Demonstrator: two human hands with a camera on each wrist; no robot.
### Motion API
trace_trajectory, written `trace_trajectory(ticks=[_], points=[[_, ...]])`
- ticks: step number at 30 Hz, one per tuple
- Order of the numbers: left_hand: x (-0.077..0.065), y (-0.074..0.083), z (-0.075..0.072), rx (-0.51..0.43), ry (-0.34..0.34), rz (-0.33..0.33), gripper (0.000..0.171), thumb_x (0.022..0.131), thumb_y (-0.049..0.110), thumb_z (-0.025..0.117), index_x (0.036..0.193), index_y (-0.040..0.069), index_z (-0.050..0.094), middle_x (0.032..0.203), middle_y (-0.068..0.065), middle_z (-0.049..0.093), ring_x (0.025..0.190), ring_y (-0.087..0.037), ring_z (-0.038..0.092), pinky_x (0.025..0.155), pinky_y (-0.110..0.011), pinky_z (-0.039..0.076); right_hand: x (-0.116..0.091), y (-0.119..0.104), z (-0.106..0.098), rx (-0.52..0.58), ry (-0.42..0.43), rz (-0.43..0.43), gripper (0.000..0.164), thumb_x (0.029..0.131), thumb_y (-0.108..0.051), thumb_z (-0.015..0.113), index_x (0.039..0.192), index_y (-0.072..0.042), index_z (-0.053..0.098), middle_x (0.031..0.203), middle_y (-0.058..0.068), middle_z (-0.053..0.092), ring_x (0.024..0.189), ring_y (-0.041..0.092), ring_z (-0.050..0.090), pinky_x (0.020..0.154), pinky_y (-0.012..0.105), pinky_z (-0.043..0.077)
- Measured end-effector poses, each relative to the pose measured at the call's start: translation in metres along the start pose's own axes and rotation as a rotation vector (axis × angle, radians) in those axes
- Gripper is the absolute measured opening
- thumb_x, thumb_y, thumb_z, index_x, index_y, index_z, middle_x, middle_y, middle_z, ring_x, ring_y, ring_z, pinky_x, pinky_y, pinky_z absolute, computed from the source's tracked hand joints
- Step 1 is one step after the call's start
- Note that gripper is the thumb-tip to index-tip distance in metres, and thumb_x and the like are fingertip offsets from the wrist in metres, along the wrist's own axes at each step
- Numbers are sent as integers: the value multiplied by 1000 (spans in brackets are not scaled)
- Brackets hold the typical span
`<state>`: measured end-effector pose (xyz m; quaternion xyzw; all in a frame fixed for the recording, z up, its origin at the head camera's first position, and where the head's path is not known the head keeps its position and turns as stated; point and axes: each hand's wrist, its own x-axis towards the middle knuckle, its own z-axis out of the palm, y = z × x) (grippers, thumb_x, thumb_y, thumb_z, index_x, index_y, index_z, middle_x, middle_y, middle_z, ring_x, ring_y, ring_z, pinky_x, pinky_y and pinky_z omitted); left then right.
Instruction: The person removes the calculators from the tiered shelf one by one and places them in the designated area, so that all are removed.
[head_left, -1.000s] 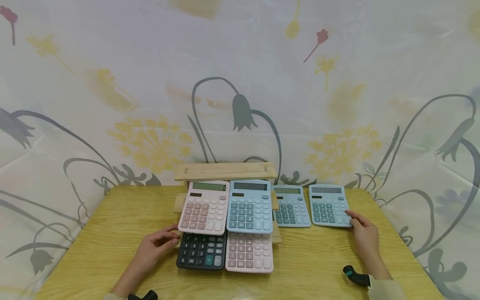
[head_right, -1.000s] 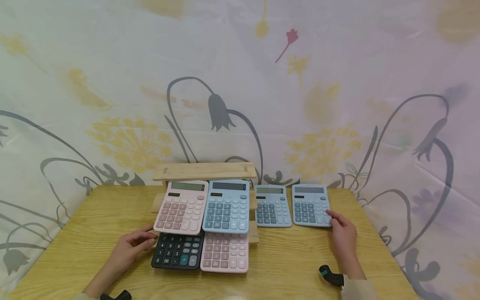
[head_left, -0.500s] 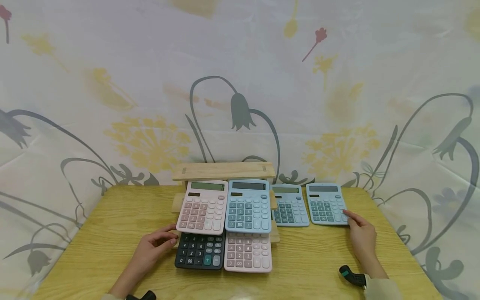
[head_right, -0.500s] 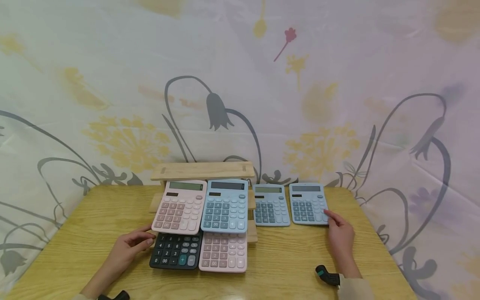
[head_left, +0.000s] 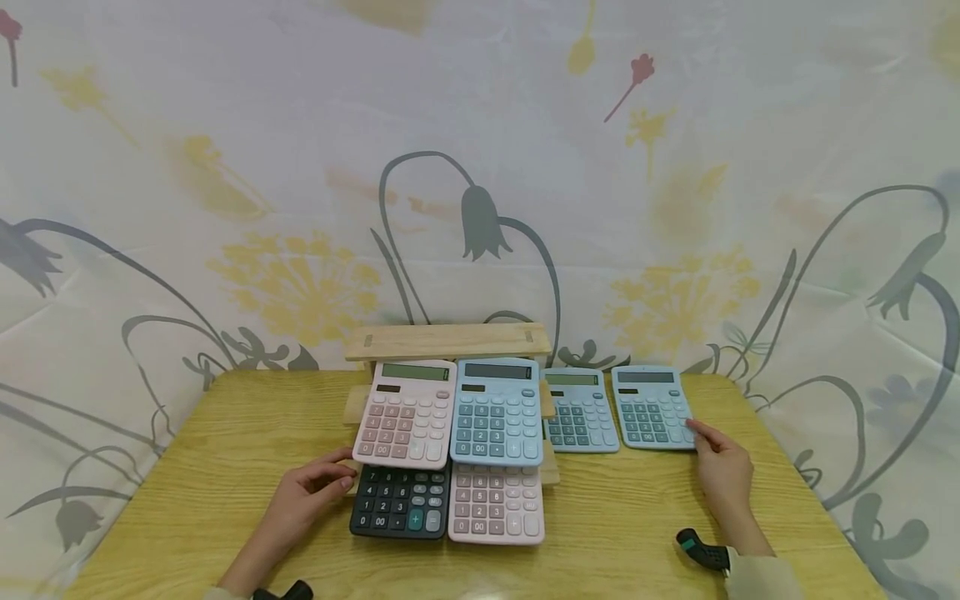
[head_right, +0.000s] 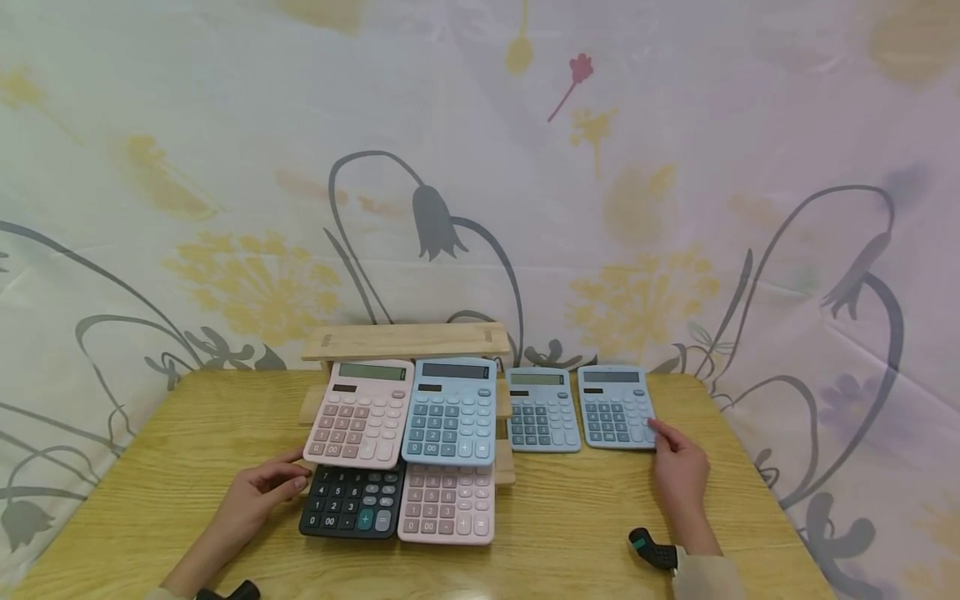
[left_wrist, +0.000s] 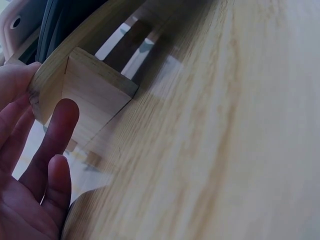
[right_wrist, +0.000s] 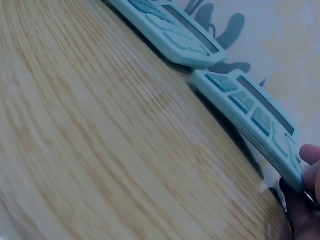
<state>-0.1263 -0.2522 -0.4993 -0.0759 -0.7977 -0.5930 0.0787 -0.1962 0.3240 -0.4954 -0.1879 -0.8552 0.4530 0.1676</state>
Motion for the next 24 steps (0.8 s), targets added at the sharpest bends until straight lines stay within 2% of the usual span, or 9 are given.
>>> trace_trajectory(ticks=[2, 4, 6, 9, 17, 24], points=[[0, -1, 0, -4, 0, 9, 7, 90, 5, 72, 96, 2, 75, 124, -2, 66, 114, 7, 53, 86, -17, 48, 0, 0, 1, -32, 6, -21, 31, 103, -9, 48, 126, 0, 66, 134, 23, 58, 129, 38, 50, 65, 18, 35], [0, -2, 0, -9, 0, 18, 7, 89, 4, 72, 95, 1, 75, 122, 4, 66, 114, 7, 54, 86, -17, 48, 0, 0, 2, -51, 10, -38, 30, 103, -6, 49, 125, 2, 67, 131, 23, 60, 128, 39, 51, 76, 23, 43], [0, -3, 0, -13, -3, 29, 7, 90, 3, 72, 95, 1, 75, 121, 8, 66, 113, 6, 54, 85, -17, 48, 0, -1, 4, -57, 15, -51, 29, 101, -3, 50, 123, 3, 67, 128, 24, 61, 126, 40, 52, 85, 35, 49], [0, -4, 0, -10, -2, 37, 7, 89, 3, 72, 95, 1, 75, 121, 8, 66, 113, 6, 55, 85, -17, 48, 1, -1, 6, -64, 19, -66, 29, 99, 1, 51, 122, 4, 68, 126, 25, 62, 126, 41, 52, 99, 53, 42], [0, -4, -1, 11, 7, 5, 7, 89, 5, 73, 95, 2, 75, 124, -6, 67, 112, 5, 56, 86, -17, 48, 1, 0, 5, -44, -6, -59, 29, 99, 0, 52, 123, 4, 67, 129, 23, 61, 128, 40, 51, 100, 53, 41], [2, -5, -1, 24, 2, -18, 8, 90, 7, 73, 96, 3, 75, 124, -5, 66, 114, 5, 55, 88, -18, 48, 1, -2, 4, -48, -32, -56, 28, 100, -6, 54, 125, 1, 67, 132, 17, 61, 129, 34, 51, 101, 49, 42]])
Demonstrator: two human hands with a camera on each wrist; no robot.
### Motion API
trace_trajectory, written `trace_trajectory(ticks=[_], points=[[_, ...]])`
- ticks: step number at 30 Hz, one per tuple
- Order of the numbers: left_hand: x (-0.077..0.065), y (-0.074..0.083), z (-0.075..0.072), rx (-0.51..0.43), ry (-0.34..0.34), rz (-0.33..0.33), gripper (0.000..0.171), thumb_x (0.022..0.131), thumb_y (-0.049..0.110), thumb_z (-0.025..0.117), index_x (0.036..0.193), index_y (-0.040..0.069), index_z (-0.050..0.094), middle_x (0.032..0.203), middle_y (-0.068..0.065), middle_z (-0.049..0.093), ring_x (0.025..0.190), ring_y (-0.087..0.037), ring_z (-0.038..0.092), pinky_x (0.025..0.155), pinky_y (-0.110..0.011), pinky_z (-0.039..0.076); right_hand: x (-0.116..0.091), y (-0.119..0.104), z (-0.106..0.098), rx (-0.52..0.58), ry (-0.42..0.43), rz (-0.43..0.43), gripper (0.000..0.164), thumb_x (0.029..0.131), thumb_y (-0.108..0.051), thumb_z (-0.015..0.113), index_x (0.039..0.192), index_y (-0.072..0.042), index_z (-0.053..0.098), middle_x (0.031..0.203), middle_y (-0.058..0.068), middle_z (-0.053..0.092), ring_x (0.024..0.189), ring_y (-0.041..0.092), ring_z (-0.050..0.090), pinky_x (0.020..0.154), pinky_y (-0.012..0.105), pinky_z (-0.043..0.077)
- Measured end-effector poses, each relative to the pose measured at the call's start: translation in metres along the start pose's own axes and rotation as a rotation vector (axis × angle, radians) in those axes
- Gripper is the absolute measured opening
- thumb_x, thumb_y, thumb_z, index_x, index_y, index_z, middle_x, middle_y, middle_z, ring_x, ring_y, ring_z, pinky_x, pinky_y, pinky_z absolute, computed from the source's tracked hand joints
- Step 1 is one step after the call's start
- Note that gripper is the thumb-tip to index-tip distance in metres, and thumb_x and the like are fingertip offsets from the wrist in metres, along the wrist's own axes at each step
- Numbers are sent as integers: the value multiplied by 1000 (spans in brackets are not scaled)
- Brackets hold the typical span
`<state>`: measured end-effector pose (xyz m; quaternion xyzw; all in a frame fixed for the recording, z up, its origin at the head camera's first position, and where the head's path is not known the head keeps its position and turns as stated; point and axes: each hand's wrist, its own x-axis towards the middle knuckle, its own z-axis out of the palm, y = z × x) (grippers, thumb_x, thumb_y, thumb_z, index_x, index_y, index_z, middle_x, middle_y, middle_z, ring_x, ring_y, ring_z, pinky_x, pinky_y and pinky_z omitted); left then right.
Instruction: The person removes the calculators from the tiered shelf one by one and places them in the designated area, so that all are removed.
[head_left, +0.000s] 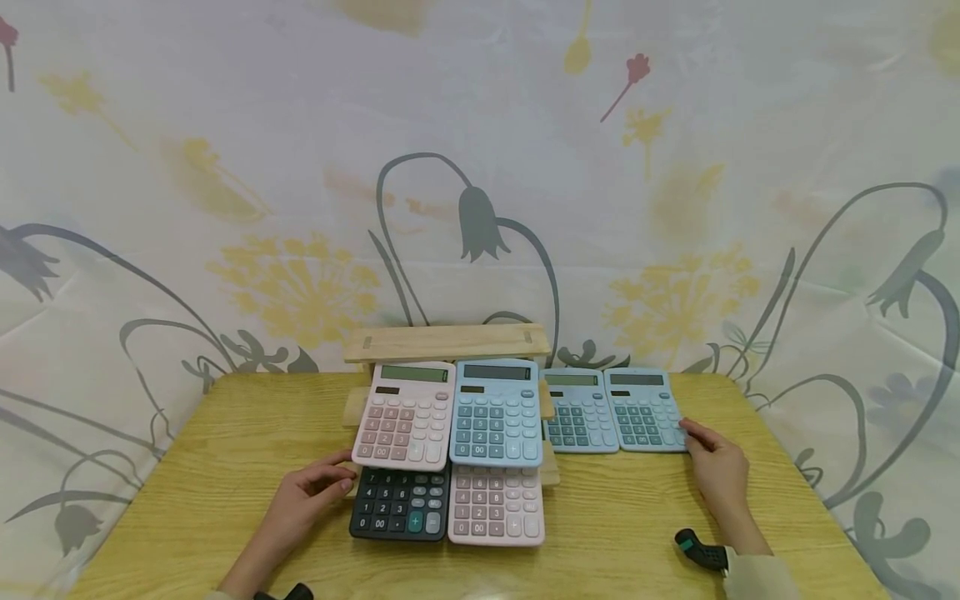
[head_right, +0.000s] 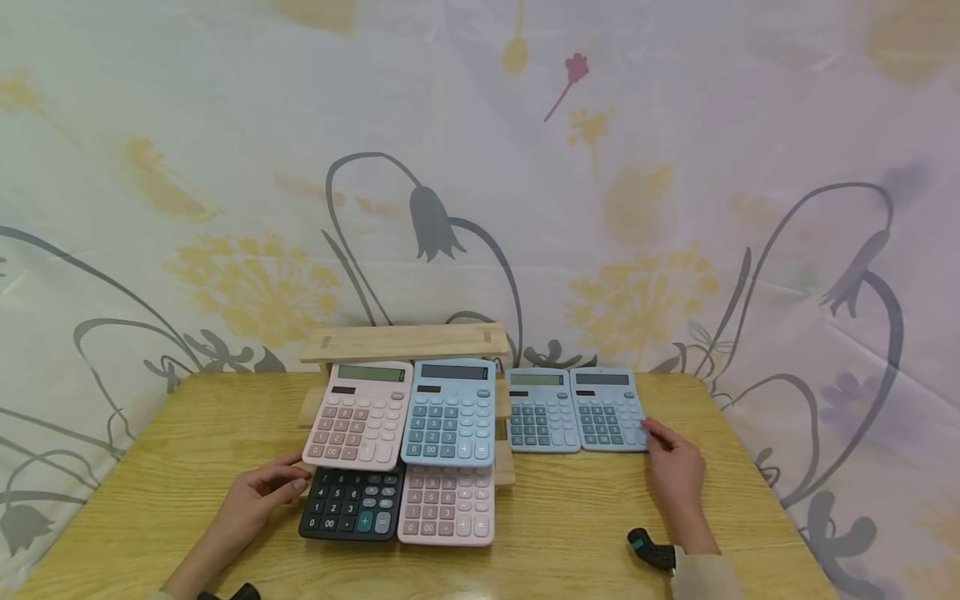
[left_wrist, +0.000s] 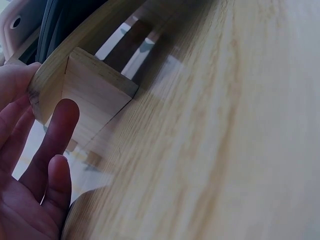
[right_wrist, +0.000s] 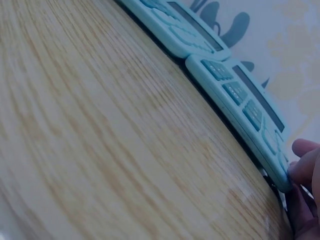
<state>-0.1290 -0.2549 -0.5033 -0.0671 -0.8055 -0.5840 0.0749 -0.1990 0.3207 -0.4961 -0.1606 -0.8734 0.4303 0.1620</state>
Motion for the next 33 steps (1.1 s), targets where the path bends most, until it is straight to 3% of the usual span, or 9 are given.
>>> trace_trajectory(ticks=[14, 18, 22, 33], points=[[-1, 0, 0, -3, 14, -14, 7, 89, 7, 74, 95, 4, 76, 126, -8, 65, 112, 5, 56, 86, -19, 49, 0, -1, 2, 13, 12, -7, 28, 100, -4, 54, 124, 3, 67, 131, 18, 62, 129, 34, 52, 101, 48, 42], [0, 1, 1, 4, 12, -18, 7, 90, 8, 74, 95, 4, 76, 127, -14, 64, 113, 5, 55, 87, -18, 48, 0, -3, 0, 13, 17, 35, 30, 100, -6, 52, 126, 1, 66, 130, 17, 63, 125, 31, 55, 91, 27, 46], [0, 2, 2, -14, 7, -17, 8, 90, 8, 73, 96, 3, 75, 129, -17, 63, 113, 5, 55, 86, -20, 50, 0, -9, -2, 63, 14, 89, 32, 101, -8, 50, 128, 0, 65, 131, 19, 62, 122, 29, 54, 75, 10, 39], [-2, 0, 1, -61, 5, 28, 8, 89, 2, 72, 96, -1, 74, 119, 11, 66, 113, 5, 56, 85, -19, 50, -2, -15, -6, 144, -34, 168, 36, 103, -14, 46, 134, 0, 61, 140, 20, 55, 132, 32, 46, 74, 7, 38]])
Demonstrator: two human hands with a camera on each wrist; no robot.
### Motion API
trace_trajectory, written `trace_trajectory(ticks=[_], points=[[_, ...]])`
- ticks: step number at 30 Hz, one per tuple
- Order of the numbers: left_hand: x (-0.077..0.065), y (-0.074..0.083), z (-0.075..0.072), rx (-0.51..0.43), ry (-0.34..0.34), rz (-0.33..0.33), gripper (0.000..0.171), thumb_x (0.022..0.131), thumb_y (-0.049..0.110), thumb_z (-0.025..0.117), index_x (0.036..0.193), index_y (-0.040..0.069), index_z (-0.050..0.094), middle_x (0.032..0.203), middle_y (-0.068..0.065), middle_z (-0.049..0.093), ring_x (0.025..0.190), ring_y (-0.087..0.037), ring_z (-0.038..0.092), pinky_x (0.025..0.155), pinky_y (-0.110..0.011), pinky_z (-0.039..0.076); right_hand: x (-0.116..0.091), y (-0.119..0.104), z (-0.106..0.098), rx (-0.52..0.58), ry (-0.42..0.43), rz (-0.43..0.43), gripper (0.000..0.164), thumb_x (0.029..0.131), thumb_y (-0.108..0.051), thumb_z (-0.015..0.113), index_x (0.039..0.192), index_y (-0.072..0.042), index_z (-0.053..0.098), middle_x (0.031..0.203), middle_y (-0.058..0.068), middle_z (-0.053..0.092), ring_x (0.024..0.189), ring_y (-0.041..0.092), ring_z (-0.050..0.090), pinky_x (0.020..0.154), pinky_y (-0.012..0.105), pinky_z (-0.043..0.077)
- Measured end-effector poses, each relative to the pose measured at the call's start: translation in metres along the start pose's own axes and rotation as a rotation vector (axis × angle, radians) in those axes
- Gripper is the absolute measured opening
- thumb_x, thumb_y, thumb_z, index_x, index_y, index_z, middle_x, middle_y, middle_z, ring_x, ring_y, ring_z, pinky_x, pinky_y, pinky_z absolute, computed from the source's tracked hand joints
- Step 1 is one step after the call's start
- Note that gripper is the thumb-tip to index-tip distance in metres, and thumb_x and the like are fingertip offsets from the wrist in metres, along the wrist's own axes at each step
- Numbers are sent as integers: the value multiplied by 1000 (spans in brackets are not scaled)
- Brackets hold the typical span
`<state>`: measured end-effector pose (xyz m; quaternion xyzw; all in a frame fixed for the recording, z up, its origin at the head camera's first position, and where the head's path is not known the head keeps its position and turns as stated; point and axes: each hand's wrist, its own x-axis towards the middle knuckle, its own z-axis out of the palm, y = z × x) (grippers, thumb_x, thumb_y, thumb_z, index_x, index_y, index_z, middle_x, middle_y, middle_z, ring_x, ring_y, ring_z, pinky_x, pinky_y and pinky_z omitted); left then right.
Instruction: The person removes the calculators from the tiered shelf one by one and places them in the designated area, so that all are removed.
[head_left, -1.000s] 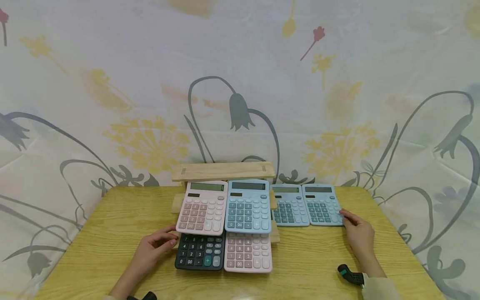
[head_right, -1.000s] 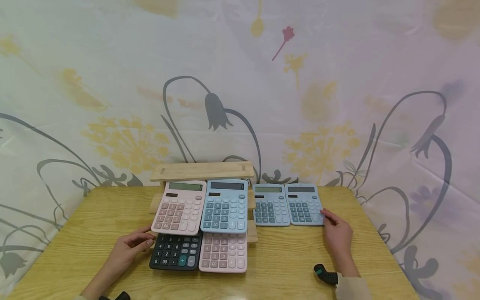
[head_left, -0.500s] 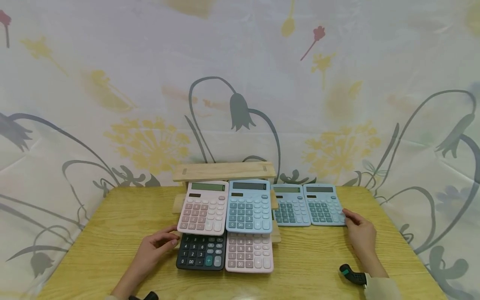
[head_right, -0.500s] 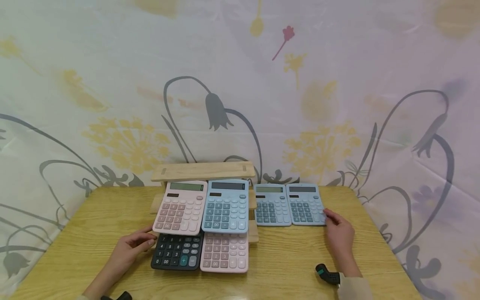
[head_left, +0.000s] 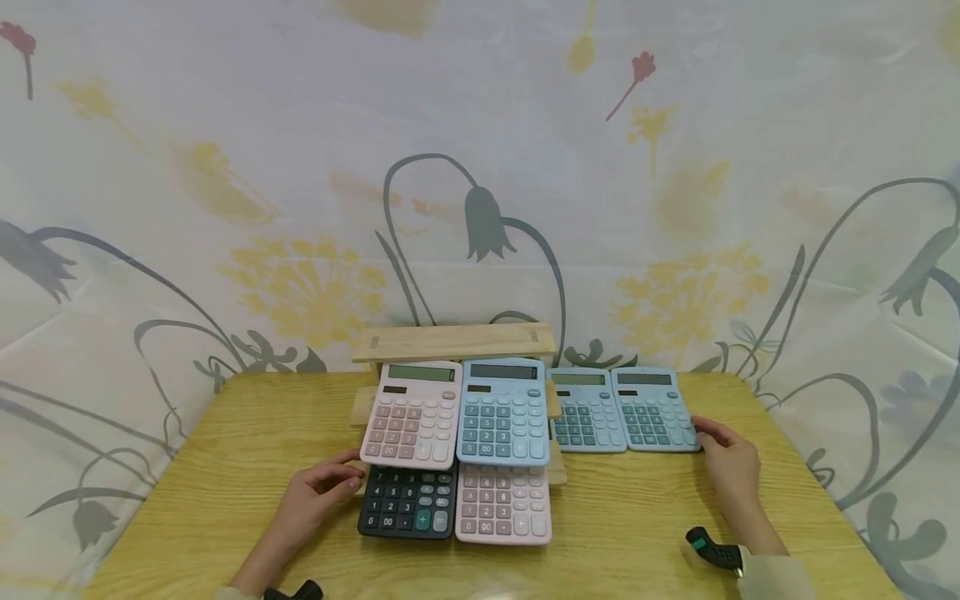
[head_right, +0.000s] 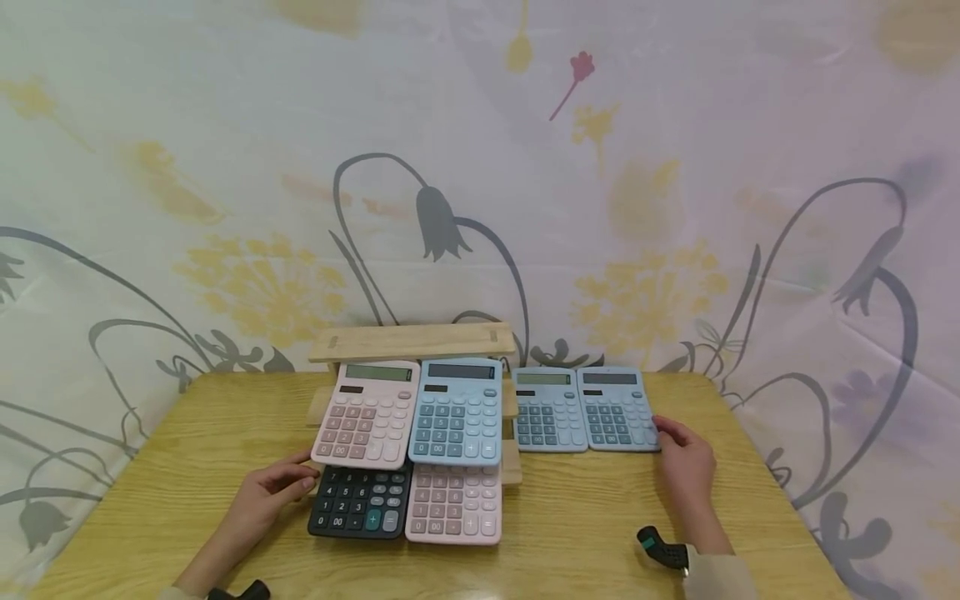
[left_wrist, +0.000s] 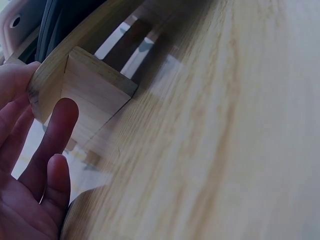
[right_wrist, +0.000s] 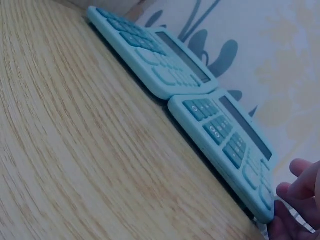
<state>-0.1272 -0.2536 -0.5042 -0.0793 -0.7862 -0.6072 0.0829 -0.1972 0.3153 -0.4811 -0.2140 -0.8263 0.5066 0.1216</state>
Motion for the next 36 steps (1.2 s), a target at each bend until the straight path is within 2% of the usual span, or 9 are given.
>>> trace_trajectory(ticks=[9, 16, 20, 25, 28, 31, 36], points=[[0, 0, 0, 6, -3, -9, 8, 90, 4, 72, 96, 0, 75, 122, 2, 66, 114, 5, 55, 86, -19, 49, 1, -7, -4, 19, -42, 15, 39, 105, -19, 44, 138, -2, 58, 142, 17, 53, 130, 27, 46, 77, 8, 43], [0, 0, 0, 28, -2, -9, 7, 90, 5, 73, 96, 3, 76, 124, -7, 66, 114, 5, 55, 86, -19, 49, -1, -17, -2, 26, -88, -69, 37, 104, -25, 51, 132, -4, 63, 132, 5, 61, 127, 22, 48, 80, 9, 41], [0, 1, 0, 25, -6, -4, 7, 90, 5, 73, 96, 3, 75, 123, -4, 66, 114, 5, 54, 87, -18, 49, -6, -24, 1, 32, -117, -112, 35, 104, -23, 52, 129, -2, 64, 126, -1, 64, 122, 16, 50, 81, 9, 41], [0, 1, -1, 21, -5, 2, 7, 90, 4, 72, 95, 2, 75, 122, -1, 67, 114, 5, 54, 87, -18, 49, -15, -34, 5, 39, -154, -167, 33, 104, -21, 54, 126, -1, 66, 123, -1, 66, 116, 5, 49, 83, 9, 41], [0, 2, -1, 22, -3, 0, 7, 90, 5, 72, 95, 2, 75, 122, -1, 67, 114, 5, 54, 87, -18, 48, -21, -38, 7, 46, -177, -204, 32, 104, -21, 55, 125, 1, 66, 119, -5, 66, 109, -2, 48, 82, 9, 42], [1, 2, 0, 24, -3, 0, 7, 90, 5, 73, 95, 2, 75, 122, -3, 67, 114, 5, 54, 88, -17, 48, -25, -42, 9, 53, -212, -254, 32, 104, -21, 56, 124, 1, 66, 118, -5, 66, 104, -6, 50, 81, 12, 44], [0, 3, 0, 22, -1, -7, 6, 89, 4, 73, 95, 2, 75, 123, -6, 66, 114, 5, 55, 88, -17, 48, -34, -48, 17, 22, -267, -324, 33, 103, -23, 56, 123, 0, 68, 123, 7, 66, 101, -8, 50, 77, 19, 47]])
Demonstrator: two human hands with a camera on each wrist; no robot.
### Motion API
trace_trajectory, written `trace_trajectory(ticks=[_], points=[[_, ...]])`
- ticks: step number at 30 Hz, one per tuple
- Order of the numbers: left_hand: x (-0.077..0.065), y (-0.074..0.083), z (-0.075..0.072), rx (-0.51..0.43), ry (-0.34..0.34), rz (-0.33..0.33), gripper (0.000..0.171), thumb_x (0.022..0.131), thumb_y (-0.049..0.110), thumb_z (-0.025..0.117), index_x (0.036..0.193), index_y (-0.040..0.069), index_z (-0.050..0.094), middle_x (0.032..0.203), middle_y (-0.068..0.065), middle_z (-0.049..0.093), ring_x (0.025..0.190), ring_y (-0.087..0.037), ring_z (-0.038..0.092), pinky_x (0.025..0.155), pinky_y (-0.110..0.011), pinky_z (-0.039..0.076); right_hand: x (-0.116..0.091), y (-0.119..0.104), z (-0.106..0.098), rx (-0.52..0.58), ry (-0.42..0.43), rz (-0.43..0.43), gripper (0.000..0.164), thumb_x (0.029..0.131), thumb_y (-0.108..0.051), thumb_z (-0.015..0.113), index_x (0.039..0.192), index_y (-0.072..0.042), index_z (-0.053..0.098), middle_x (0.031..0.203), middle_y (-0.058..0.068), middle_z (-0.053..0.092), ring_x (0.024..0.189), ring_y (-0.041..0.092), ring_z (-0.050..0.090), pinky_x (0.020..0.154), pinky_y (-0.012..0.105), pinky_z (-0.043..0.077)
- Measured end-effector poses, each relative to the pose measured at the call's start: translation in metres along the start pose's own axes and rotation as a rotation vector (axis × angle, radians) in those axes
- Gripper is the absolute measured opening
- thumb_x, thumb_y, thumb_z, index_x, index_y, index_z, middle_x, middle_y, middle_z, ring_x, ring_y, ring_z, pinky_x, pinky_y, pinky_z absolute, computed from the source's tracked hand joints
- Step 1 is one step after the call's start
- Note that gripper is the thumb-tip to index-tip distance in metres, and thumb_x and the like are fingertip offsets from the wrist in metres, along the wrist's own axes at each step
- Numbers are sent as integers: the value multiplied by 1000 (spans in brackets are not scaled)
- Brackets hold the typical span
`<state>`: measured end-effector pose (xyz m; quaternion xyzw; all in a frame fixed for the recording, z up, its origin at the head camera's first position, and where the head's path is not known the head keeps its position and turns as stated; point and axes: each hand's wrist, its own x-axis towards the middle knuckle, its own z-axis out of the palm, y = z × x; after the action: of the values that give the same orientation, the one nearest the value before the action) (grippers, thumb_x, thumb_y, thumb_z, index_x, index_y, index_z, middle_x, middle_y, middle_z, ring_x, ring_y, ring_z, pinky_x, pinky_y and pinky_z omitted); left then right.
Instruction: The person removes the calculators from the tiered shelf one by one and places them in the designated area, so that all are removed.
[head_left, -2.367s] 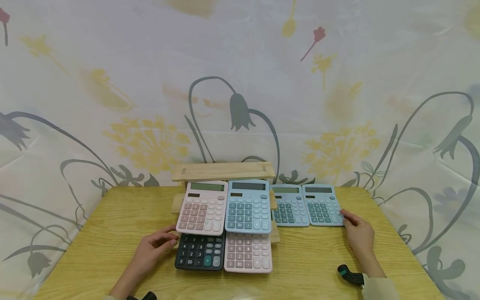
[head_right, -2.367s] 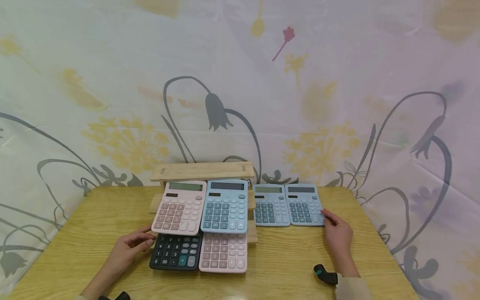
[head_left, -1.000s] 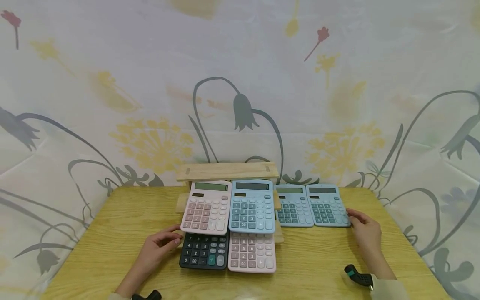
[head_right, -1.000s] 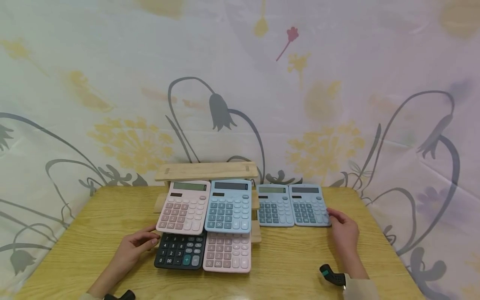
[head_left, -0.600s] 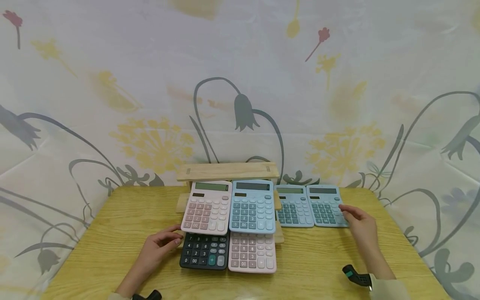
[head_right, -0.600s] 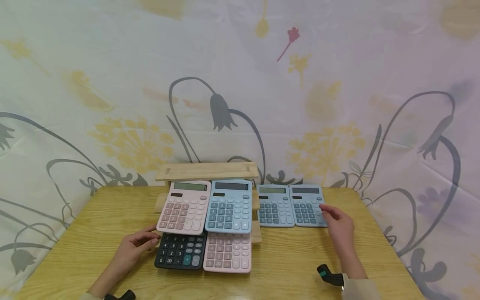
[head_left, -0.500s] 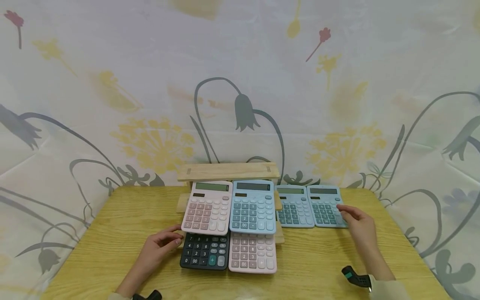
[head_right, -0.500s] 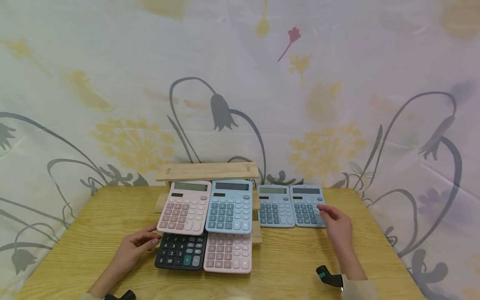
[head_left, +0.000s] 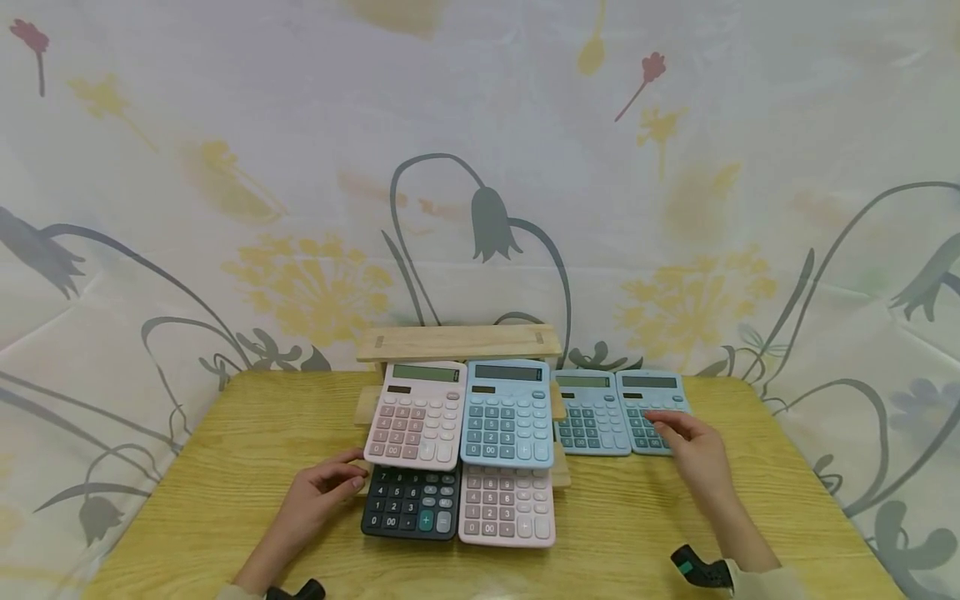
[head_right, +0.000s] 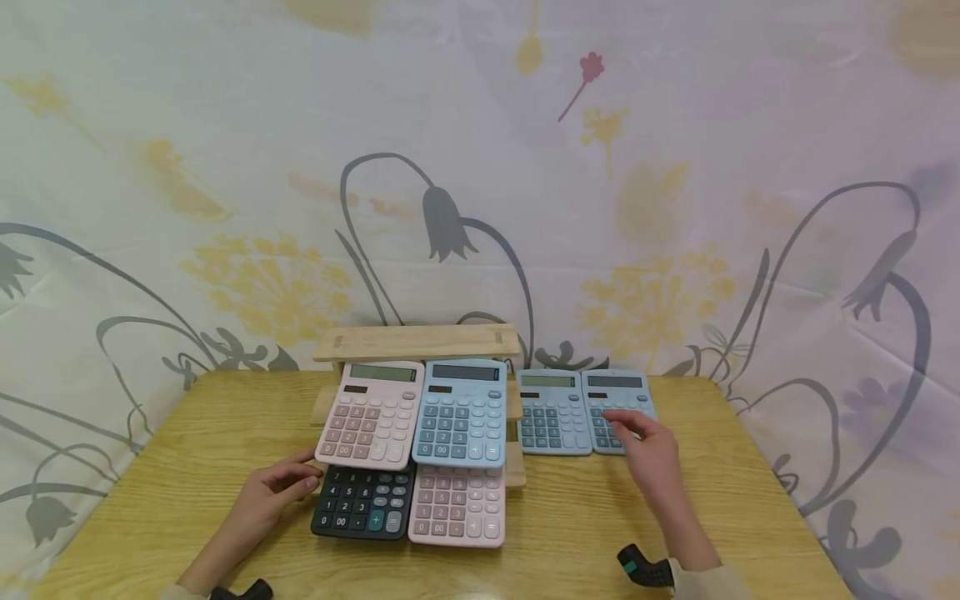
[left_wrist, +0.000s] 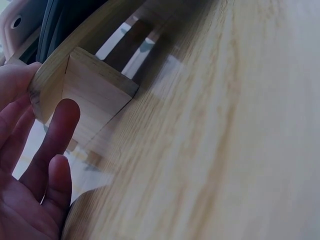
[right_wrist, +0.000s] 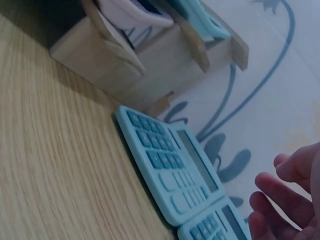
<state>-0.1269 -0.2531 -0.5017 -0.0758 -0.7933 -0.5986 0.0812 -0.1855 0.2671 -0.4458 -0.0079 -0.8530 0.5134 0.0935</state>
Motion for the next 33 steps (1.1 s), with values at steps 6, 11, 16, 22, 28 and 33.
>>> trace_trajectory(ticks=[6, 11, 16, 22, 28, 33], points=[[0, 0, 0, 4, 2, -5, 7, 89, 4, 73, 95, 2, 75, 124, -11, 66, 113, 4, 56, 87, -18, 48, -6, -11, 15, -7, -42, -72, 26, 102, -15, 59, 119, 1, 69, 122, 12, 66, 99, -6, 54, 70, 23, 49], [0, 1, 0, 9, -4, -6, 7, 90, 5, 72, 95, 2, 75, 125, -14, 65, 113, 3, 56, 87, -18, 48, -11, -21, 26, 40, -77, -130, 22, 100, -8, 60, 117, 1, 70, 121, 17, 66, 99, 1, 59, 70, 21, 50], [0, 0, 0, -4, -7, 10, 7, 90, 3, 72, 95, 1, 75, 123, -6, 66, 112, 4, 57, 84, -19, 50, -17, -30, 35, 70, -107, -147, 20, 99, -7, 62, 116, -2, 70, 120, 16, 67, 105, 6, 61, 81, 19, 51], [0, 0, 0, -8, -9, 15, 6, 90, 3, 72, 94, 1, 75, 122, -8, 66, 111, 3, 58, 81, -21, 51, -23, -39, 44, 92, -140, -149, 21, 97, -3, 62, 116, -1, 70, 121, 14, 67, 111, 29, 64, 83, 21, 52], [0, 1, 0, 5, -5, -15, 6, 90, 5, 72, 95, 2, 75, 127, -19, 63, 110, 3, 58, 79, -23, 52, -28, -46, 53, 99, -162, -176, 20, 97, -2, 63, 115, -1, 70, 116, 12, 69, 110, 34, 64, 81, 22, 53], [0, 0, 0, 6, -12, -16, 7, 90, 6, 72, 95, 2, 75, 129, -22, 62, 111, 4, 57, 80, -23, 52, -31, -49, 60, 105, -177, -204, 18, 96, -1, 64, 113, -3, 71, 113, 10, 70, 108, 34, 65, 82, 25, 54]])
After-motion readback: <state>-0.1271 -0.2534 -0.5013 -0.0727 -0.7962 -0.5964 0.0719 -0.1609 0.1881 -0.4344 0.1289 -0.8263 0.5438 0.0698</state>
